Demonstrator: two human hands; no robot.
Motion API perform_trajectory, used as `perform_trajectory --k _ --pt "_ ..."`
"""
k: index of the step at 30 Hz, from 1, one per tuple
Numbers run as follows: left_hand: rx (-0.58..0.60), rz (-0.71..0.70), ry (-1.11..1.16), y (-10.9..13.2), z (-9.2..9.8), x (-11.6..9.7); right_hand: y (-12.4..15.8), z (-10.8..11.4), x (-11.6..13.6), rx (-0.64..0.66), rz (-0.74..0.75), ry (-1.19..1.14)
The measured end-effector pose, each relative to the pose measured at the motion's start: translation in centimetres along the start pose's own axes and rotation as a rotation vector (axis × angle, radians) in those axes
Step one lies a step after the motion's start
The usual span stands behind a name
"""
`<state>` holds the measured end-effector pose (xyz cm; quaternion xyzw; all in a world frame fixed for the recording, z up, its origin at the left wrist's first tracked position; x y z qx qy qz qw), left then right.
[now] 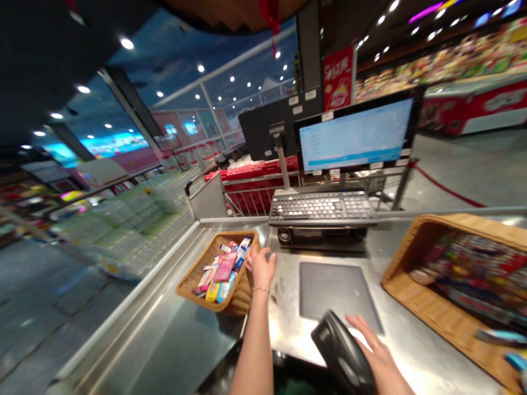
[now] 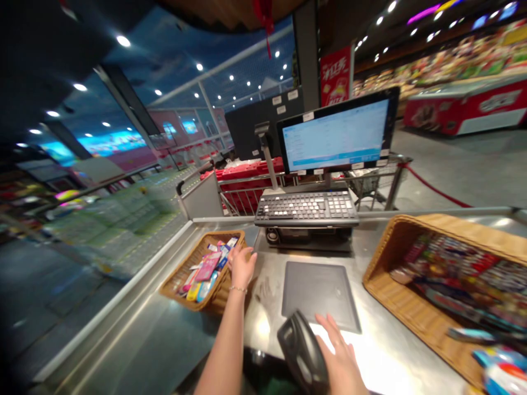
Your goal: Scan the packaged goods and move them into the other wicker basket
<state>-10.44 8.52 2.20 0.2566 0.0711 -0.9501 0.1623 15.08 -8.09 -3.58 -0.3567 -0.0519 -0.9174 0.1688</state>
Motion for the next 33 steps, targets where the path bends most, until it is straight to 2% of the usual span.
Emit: perform_trajectory --k 4,12,25,33 --pt "0.032 -0.005 -0.008 -0.1 -0.3 -0.6 0.1 1.0 0.9 0.053 -0.082 0.007" --pt "0.062 -0.030 -0.010 -0.1 -1.0 -1.7 0.6 2.1 2.3 0.059 -0.085 0.017" --pt "0.094 -0.083 0.012 0.2 -2.5 -3.5 0.9 2.7 2.2 0.035 -0.056 0.031" --pt "0.130 -0.069 0.023 0.7 -2.9 -5.1 0.9 3.0 1.6 0.025 -0.141 -0.026"
Point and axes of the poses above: each hand's wrist, its own y-axis away from the middle knuckle, its own z-axis out of the back of the hand, x = y × z, the point moved 5 cm from there along -y, towards the middle knuckle, and after that the axes turned 13 degrees about x, right-handed, at the moved point
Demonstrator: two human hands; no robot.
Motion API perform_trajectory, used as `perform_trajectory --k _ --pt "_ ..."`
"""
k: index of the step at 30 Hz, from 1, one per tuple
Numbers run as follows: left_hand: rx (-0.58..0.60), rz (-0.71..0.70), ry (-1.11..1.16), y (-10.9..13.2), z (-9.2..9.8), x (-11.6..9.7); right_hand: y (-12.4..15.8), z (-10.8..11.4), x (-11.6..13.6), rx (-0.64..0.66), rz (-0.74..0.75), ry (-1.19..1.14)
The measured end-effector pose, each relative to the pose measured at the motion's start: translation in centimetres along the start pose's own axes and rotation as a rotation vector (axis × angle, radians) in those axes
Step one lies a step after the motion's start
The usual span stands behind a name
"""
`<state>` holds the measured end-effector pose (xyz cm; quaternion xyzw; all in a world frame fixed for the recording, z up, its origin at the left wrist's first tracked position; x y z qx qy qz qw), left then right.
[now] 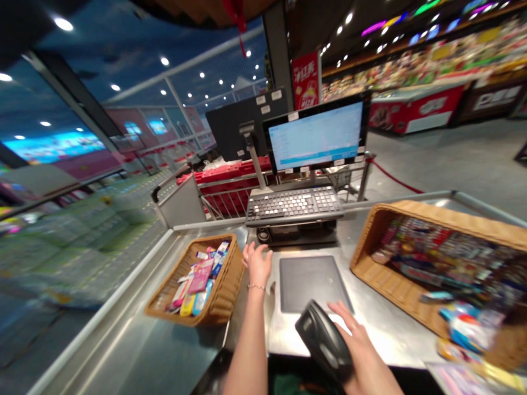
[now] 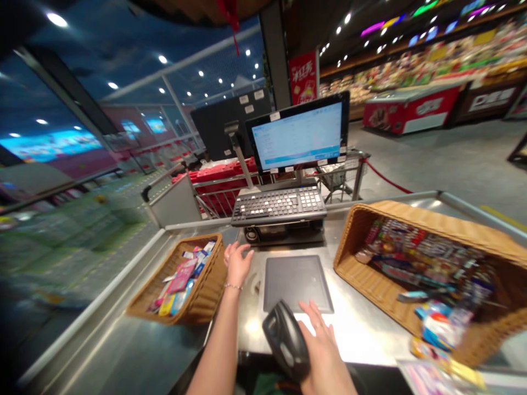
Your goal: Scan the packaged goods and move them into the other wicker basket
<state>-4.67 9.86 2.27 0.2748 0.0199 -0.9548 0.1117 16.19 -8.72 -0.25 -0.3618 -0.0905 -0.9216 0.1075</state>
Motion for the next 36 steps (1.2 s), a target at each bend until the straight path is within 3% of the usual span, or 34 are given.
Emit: perform_trajectory --k 15,23,36 --pt "0.044 -0.029 -0.006 0.1 -0.7 -2.0 0.1 0.8 -0.5 -0.031 -0.073 -0.126" --pt "0.066 -0.072 -0.013 0.0 -1.5 -3.3 0.6 0.2 -1.7 -0.007 -0.037 0.002" --pt "0.104 -0.122 0.000 0.7 -3.2 -4.9 1.0 1.9 -0.7 -0.083 -0.089 -0.119"
Point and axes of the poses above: each hand's wrist, its own y-axis away from the middle knuckle, its own z-axis out of the back of the hand, x = y × z, the point moved 5 cm from there along -y, towards the middle knuckle, and after that the axes turned 13 degrees about x, right-handed, at the moved point
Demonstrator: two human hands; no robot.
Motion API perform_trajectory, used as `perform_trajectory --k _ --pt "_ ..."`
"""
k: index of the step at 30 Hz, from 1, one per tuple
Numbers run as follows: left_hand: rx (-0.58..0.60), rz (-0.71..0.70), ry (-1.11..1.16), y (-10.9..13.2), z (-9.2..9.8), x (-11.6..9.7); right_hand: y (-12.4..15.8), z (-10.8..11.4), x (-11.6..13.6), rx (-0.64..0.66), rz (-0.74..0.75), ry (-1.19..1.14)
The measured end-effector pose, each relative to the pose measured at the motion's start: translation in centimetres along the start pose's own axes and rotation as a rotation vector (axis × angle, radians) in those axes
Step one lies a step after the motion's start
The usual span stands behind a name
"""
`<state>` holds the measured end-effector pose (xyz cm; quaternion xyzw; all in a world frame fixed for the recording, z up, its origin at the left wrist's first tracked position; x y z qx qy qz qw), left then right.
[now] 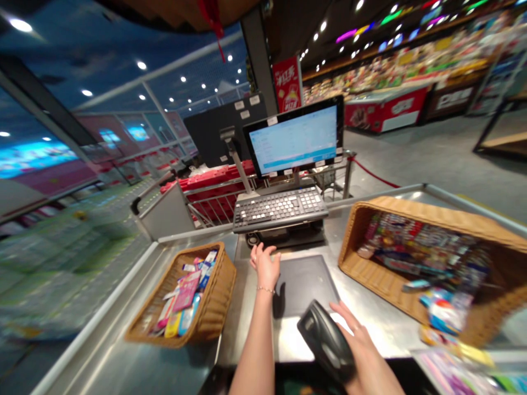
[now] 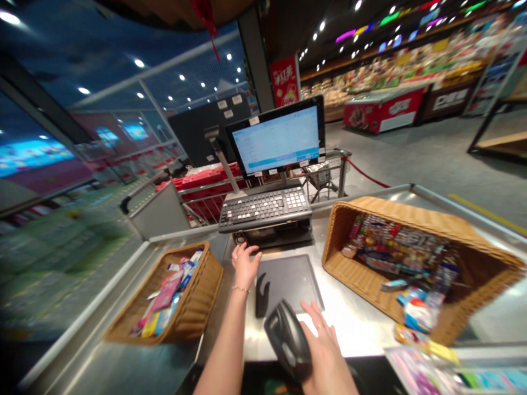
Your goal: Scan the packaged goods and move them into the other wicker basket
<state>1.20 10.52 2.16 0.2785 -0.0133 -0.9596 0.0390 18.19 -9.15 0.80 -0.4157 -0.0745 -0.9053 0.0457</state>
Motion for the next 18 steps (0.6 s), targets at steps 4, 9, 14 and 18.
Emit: perform_trajectory --k 4,9,14,18 --pt "0.017 -0.018 0.007 0.2 -0.5 -0.4 0.1 0.2 0.1 -0.009 -0.010 -0.013" --pt "0.029 -0.048 0.019 0.4 -0.9 -0.9 0.3 0.1 -0.1 -0.015 -0.008 -0.004" --pt "0.041 -0.071 0.015 0.6 -1.2 -1.6 0.4 0.1 -0.4 -0.042 -0.008 -0.019" --pt "0.057 -0.076 0.012 0.7 -1.5 -2.1 0.5 0.1 -0.5 -0.068 -0.019 -0.045"
Point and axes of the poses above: each hand's wrist, its own y-axis away from the middle knuckle, its own z-axis out of the back of the hand, x = y × z, the point moved 5 cm from there along -y, towards the middle knuckle, and after that the axes turned 13 degrees about x, right-handed, at the moved point
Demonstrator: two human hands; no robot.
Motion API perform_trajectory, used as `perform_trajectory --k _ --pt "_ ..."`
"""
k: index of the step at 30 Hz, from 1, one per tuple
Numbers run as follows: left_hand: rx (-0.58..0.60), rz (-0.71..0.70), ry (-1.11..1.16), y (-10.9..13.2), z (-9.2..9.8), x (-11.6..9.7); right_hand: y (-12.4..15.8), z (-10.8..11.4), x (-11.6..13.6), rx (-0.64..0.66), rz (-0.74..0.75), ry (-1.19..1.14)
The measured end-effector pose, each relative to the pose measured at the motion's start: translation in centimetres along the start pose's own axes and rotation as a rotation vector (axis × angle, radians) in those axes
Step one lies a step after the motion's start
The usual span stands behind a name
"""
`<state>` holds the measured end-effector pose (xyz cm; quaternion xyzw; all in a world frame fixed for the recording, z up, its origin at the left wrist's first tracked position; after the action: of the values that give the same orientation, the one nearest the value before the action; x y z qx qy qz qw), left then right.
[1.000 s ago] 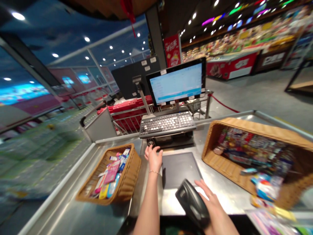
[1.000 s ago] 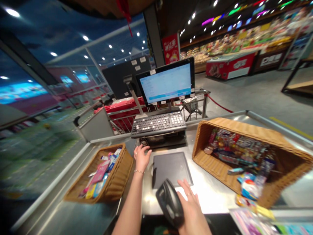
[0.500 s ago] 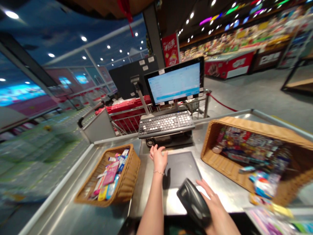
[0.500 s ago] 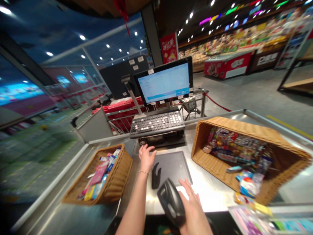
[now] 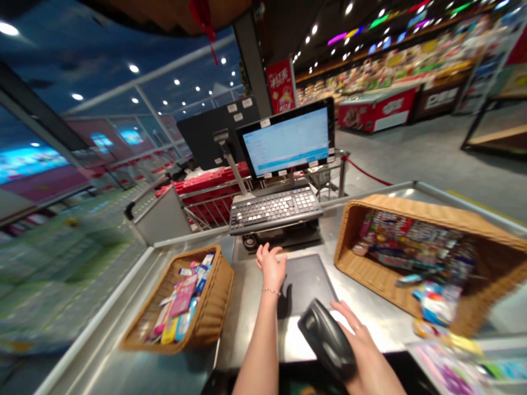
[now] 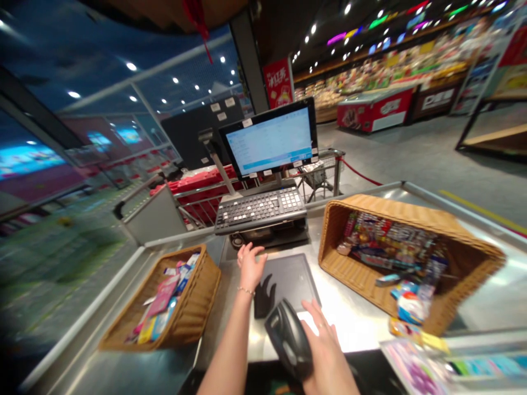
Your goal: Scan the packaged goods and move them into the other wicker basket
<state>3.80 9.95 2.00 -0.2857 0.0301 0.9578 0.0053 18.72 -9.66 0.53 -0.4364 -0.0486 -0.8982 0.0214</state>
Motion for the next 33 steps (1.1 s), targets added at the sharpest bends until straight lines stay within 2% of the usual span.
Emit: perform_trajectory --k 6,15,24,33 --pt "0.021 -0.026 0.013 0.1 -0.6 -0.7 0.1 0.1 -0.2 -0.042 -0.009 -0.042" --pt "0.048 -0.061 0.029 0.2 -1.3 -1.6 0.0 -0.7 -1.3 0.010 -0.012 0.084" --pt "0.070 -0.106 0.022 0.5 -2.0 -2.6 0.2 -0.5 -1.5 -0.003 -0.027 0.133" --pt "0.080 -0.126 0.026 0.6 -2.3 -3.3 0.6 0.7 -1.2 -0.117 -0.043 -0.012"
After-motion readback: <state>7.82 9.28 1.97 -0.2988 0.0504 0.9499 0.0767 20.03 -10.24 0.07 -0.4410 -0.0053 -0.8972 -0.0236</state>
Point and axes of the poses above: each hand's wrist, its own y-axis away from the middle knuckle, its own z-axis out of the back of the hand, x = y × z, the point moved 5 cm from there along -y, towards the middle knuckle, and after that the axes turned 13 degrees about x, right-handed, at the moved point
